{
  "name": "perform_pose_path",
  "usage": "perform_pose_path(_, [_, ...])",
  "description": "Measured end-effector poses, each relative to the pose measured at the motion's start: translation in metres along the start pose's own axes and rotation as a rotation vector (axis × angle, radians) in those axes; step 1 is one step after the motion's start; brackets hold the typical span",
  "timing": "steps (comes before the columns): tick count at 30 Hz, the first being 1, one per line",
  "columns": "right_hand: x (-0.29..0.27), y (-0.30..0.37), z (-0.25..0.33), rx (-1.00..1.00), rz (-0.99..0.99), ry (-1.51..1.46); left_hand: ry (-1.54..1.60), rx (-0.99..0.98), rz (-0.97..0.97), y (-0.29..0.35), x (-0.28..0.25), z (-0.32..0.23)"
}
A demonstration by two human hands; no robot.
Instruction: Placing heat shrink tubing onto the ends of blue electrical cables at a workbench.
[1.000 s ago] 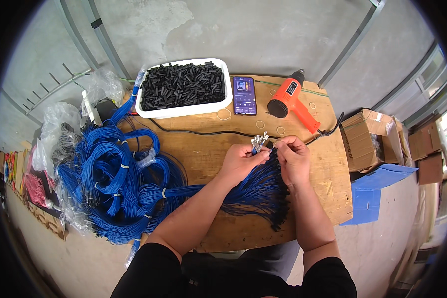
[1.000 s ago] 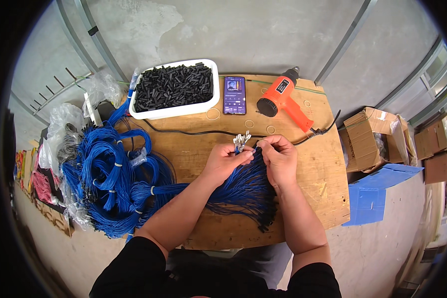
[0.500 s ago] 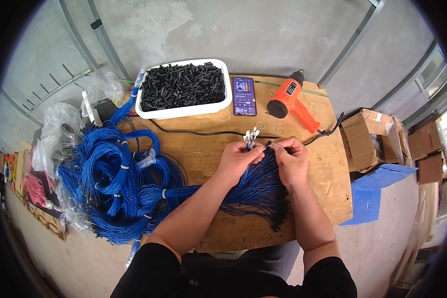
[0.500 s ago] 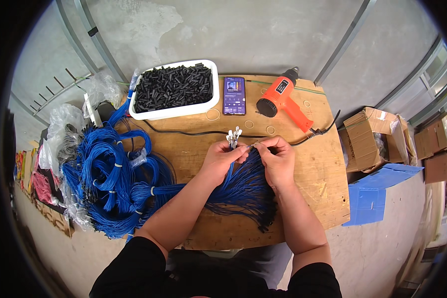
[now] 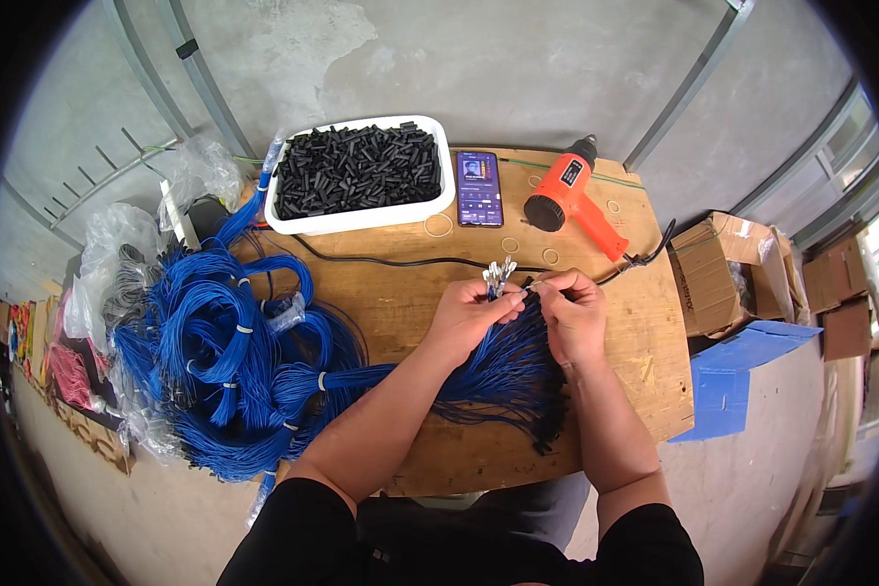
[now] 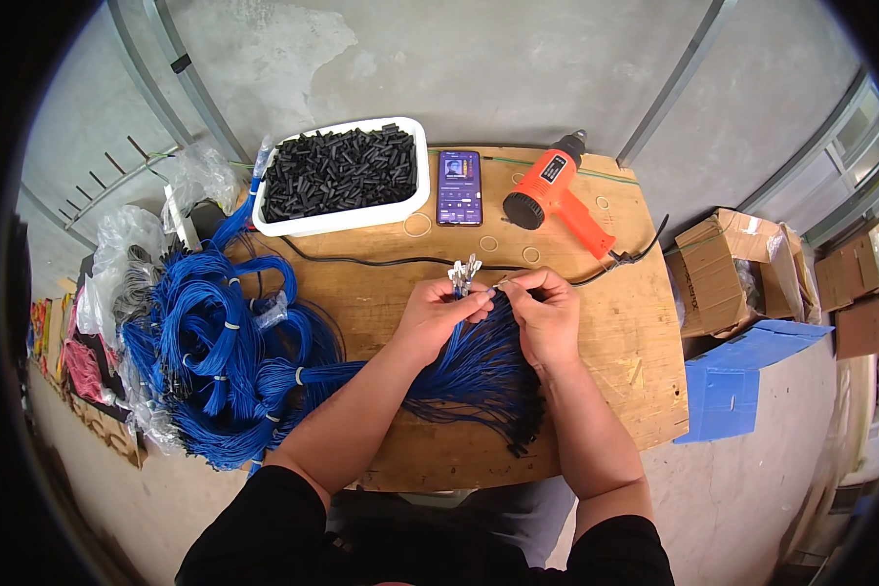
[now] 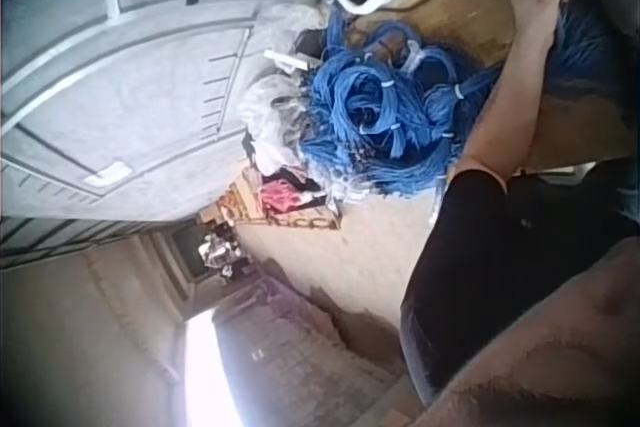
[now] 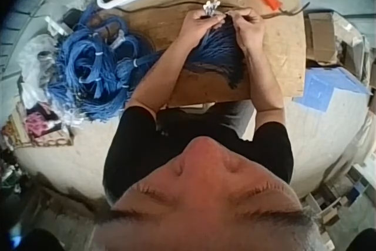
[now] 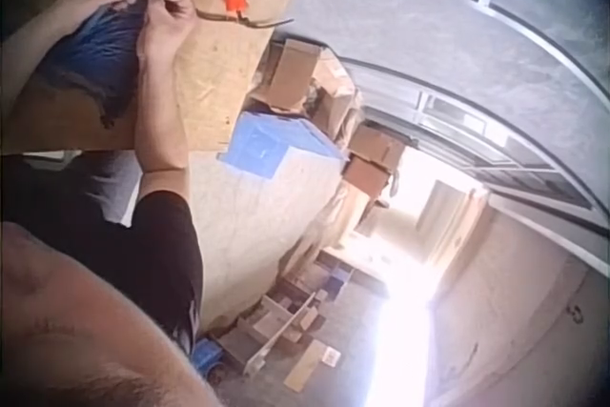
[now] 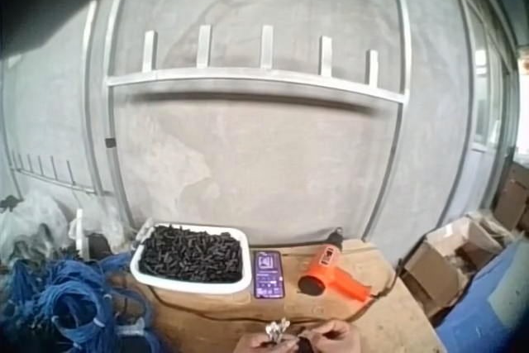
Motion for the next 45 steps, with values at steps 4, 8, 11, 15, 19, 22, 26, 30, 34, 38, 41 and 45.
perform_pose_path(4, [0.002, 0.0, 0.001, -0.02, -0.001, 0.098, -0.027, 0.068, 0.007, 0.001, 0.001, -0.005])
perform_pose_path(8, [0.003, -0.002, 0.001, 0.074, 0.08, 0.111, -0.036, 0.063, -0.062, 0.001, -0.004, -0.003])
perform_pose_path(11, [-0.002, -0.008, -0.015, 0.359, 0.144, -0.216, -0.018, 0.091, -0.07, -0.001, -0.006, -0.002])
perform_pose_path(15, [-0.02, -0.018, -0.024, 0.429, 0.083, -0.448, -0.035, 0.081, -0.089, -0.002, -0.007, 0.0])
perform_pose_path(19, [-0.037, -0.026, -0.025, 0.386, 0.034, -0.533, -0.077, 0.083, -0.08, -0.003, -0.008, 0.0])
perform_pose_path(22, [-0.051, -0.031, -0.023, 0.32, 0.011, -0.58, -0.077, 0.081, -0.088, -0.003, -0.007, 0.001])
perform_pose_path(26, [-0.051, -0.032, -0.017, 0.34, -0.04, -0.639, -0.078, 0.074, -0.094, -0.001, -0.007, -0.002])
perform_pose_path(30, [-0.039, -0.023, -0.012, 0.402, -0.146, -0.654, -0.144, 0.016, -0.097, -0.001, -0.008, -0.001])
perform_pose_path(34, [-0.032, -0.023, -0.014, 0.418, -0.015, -0.643, -0.147, 0.024, -0.088, -0.002, -0.007, 0.0])
perform_pose_path(38, [-0.026, -0.025, -0.011, 0.348, 0.126, -0.57, -0.156, 0.03, -0.084, -0.002, -0.007, -0.002])
perform_pose_path(41, [-0.021, -0.021, -0.012, 0.386, 0.159, -0.526, -0.154, 0.024, -0.095, -0.001, -0.007, -0.003])
perform_pose_path(45, [-0.025, -0.019, -0.016, 0.411, 0.123, -0.461, -0.158, 0.023, -0.086, -0.001, -0.006, -0.003])
Point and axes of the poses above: each hand's wrist, its own y-axis away from the middle knuckle, its own x-axis out of the palm, z = x × y, the point moved 7 cm from there along -y, towards the middle knuckle, and after that the axes turned 6 degrees about y, right-handed, at the moved point
